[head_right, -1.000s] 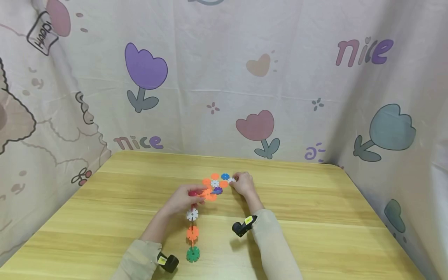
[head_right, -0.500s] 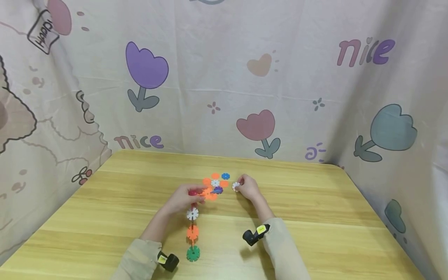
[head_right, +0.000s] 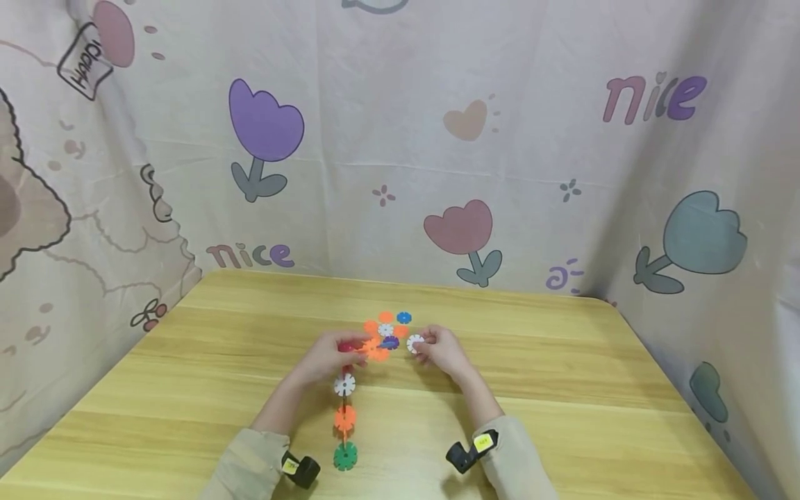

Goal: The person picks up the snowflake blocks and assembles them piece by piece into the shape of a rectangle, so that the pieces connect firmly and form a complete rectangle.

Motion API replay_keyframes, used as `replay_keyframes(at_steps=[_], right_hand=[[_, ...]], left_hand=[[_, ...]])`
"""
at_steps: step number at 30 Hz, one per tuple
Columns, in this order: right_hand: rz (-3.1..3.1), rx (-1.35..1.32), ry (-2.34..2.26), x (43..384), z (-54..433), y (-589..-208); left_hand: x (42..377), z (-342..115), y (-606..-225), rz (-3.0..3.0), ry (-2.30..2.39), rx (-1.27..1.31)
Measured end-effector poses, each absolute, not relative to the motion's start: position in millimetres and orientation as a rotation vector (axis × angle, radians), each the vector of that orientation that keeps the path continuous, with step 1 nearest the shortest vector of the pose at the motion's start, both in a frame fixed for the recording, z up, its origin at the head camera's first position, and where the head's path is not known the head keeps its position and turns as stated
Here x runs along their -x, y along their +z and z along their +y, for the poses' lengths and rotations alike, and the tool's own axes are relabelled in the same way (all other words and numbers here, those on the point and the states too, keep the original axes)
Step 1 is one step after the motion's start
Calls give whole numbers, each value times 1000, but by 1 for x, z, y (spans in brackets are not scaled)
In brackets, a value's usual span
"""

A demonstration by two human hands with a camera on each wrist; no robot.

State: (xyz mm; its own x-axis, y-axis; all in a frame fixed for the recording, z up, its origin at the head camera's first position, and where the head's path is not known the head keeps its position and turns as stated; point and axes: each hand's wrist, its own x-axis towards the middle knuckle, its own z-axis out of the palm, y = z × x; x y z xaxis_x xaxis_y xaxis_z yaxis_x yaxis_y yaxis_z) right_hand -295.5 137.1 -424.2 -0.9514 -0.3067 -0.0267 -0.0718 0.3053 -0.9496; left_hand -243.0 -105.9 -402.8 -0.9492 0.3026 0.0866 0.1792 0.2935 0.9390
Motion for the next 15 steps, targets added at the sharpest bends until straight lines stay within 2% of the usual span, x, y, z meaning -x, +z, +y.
replay_keyframes(at_steps=[7, 15], right_hand=[[2307, 495, -1693, 282, 132, -409], [2346, 540, -1701, 274, 129, -398]], left_hand=[[244, -106, -405, 2430, 1754, -441], [245, -107, -407, 2437, 1744, -477]])
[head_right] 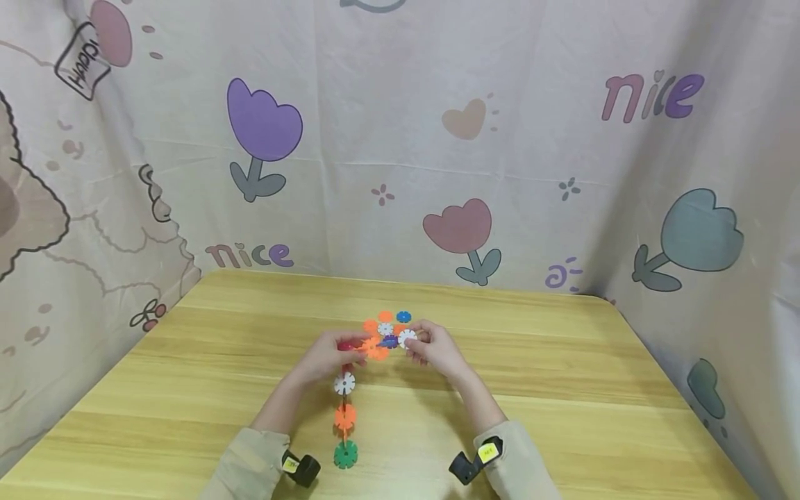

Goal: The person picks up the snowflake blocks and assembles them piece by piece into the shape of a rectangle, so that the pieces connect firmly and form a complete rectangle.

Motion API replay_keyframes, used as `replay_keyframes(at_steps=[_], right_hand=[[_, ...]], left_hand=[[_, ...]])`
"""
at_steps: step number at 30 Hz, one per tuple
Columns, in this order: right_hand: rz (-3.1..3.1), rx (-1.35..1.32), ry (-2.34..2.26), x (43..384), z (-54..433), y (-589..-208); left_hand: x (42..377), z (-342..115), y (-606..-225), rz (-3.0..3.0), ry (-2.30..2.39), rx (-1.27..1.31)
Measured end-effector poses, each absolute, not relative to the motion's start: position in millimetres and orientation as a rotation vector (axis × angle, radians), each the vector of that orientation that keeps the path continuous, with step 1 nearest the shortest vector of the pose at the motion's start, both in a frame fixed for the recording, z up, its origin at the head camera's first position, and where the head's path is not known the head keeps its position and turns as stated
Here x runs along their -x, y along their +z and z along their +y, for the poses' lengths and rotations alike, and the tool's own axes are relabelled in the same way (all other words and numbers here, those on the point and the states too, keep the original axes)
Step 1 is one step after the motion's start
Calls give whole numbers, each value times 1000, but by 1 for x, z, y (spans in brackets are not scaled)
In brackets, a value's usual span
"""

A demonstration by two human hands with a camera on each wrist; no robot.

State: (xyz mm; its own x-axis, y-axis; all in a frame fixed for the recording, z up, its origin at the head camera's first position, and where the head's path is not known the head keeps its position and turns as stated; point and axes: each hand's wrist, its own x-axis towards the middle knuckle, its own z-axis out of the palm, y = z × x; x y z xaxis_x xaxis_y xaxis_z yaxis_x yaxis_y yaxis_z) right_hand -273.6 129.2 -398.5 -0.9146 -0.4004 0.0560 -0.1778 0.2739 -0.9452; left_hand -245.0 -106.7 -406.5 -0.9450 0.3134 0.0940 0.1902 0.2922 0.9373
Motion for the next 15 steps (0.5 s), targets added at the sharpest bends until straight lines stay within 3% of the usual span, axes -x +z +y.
replay_keyframes(at_steps=[15], right_hand=[[2322, 582, -1738, 271, 125, -396]], left_hand=[[244, -105, -406, 2413, 1768, -449]])
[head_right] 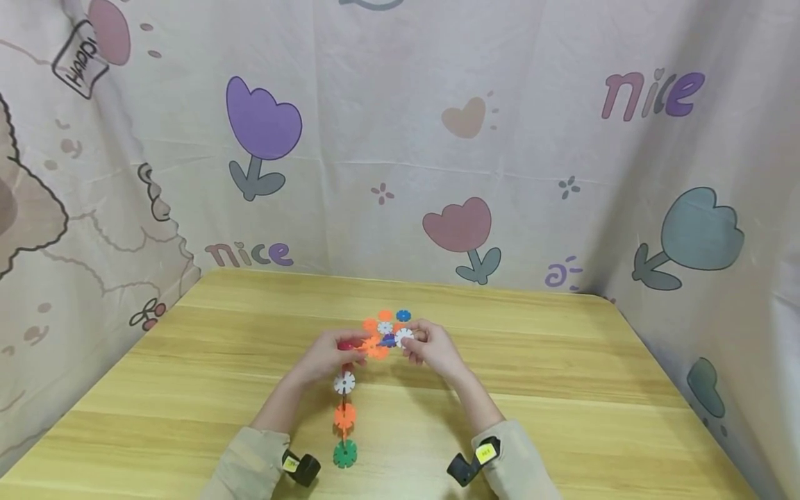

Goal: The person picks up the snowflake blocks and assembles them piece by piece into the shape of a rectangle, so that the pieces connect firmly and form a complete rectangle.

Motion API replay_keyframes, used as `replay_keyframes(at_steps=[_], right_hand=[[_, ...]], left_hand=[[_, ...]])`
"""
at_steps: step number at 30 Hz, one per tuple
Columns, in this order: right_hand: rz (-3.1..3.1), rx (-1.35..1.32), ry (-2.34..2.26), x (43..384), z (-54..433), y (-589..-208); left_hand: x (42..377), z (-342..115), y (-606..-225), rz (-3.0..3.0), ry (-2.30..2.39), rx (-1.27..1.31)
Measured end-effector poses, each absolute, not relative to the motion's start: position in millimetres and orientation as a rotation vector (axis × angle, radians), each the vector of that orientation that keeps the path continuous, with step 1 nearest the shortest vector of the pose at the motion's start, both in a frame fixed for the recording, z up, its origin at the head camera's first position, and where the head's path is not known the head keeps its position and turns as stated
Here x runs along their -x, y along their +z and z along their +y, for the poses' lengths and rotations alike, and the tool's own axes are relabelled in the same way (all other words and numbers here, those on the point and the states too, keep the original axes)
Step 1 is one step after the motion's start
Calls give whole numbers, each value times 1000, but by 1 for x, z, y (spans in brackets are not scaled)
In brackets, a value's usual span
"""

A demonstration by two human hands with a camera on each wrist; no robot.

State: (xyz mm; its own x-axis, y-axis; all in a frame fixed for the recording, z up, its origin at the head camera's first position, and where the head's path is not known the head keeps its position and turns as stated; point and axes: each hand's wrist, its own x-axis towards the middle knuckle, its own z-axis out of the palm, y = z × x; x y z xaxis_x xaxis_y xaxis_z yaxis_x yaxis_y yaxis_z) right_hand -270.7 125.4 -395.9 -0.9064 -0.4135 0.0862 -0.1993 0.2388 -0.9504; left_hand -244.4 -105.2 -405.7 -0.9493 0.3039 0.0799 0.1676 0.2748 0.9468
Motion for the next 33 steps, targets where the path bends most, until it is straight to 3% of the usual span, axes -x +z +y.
replay_keyframes(at_steps=[33], right_hand=[[2148, 541, -2022, 263, 111, -406]], left_hand=[[243, -102, -402, 2411, 1778, -417]])
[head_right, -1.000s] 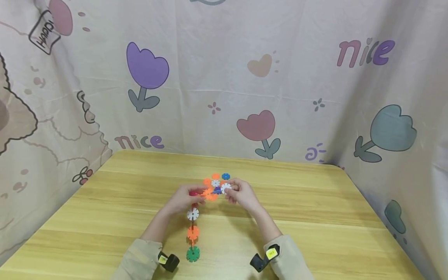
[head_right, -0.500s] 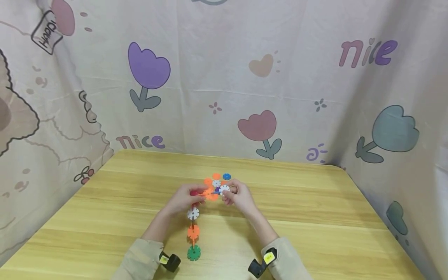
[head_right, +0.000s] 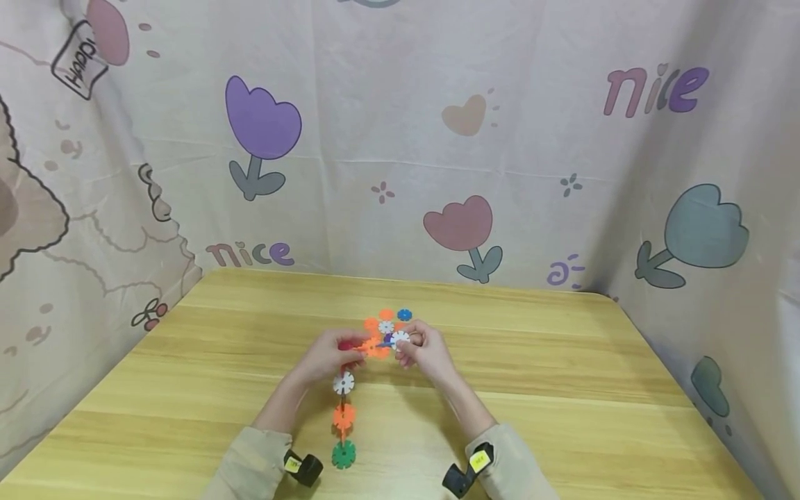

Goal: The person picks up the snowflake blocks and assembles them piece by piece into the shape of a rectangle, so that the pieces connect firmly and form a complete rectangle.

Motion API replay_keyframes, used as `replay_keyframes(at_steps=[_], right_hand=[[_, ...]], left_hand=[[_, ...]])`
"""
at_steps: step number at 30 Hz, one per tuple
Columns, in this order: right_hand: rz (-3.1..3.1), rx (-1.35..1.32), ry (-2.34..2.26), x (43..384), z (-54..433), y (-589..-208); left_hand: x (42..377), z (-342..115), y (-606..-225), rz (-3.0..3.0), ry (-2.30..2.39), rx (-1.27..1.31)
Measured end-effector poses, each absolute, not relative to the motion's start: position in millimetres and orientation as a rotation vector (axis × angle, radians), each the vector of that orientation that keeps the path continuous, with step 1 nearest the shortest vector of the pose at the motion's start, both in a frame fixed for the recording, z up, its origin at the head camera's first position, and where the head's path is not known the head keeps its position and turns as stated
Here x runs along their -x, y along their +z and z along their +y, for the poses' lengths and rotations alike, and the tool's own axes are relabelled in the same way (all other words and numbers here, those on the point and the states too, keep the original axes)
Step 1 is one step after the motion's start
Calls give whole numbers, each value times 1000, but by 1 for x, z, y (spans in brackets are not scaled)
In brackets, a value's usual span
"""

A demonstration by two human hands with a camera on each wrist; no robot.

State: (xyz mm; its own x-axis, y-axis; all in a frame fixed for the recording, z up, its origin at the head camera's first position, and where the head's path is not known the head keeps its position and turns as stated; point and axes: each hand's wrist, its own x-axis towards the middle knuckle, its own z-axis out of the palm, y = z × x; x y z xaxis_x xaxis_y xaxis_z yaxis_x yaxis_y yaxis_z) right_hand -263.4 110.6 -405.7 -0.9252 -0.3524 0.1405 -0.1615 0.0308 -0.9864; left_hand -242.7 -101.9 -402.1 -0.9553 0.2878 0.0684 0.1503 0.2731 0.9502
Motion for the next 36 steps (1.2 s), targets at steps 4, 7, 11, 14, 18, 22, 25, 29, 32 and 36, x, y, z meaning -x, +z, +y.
replay_keyframes(at_steps=[4, 7, 11, 14, 18, 22, 25, 29, 32, 36], right_hand=[[2157, 527, -2029, 263, 111, -405], [2167, 515, -2020, 263, 110, -404], [2190, 508, -1998, 263, 110, -401], [2220, 501, -1985, 265, 110, -400], [2245, 503, -1951, 268, 113, -405], [2240, 528, -1879, 269, 116, -411], [2212, 569, -1836, 268, 116, -413], [2182, 657, -1791, 266, 113, -413], [2171, 704, -1760, 264, 111, -413], [2124, 686, -1766, 262, 108, -413]], left_hand=[[242, -100, -402, 2397, 1778, -412], [242, -99, -402, 2417, 1774, -392], [243, -98, -402, 2433, 1782, -362], [245, -98, -402, 2438, 1770, -388], [246, -100, -403, 2471, 1650, -508], [245, -102, -405, 2443, 1540, -595], [244, -102, -405, 2431, 1520, -601], [243, -101, -405, 2430, 1529, -570], [242, -100, -404, 2426, 1516, -570], [242, -98, -405, 2402, 1506, -603]])
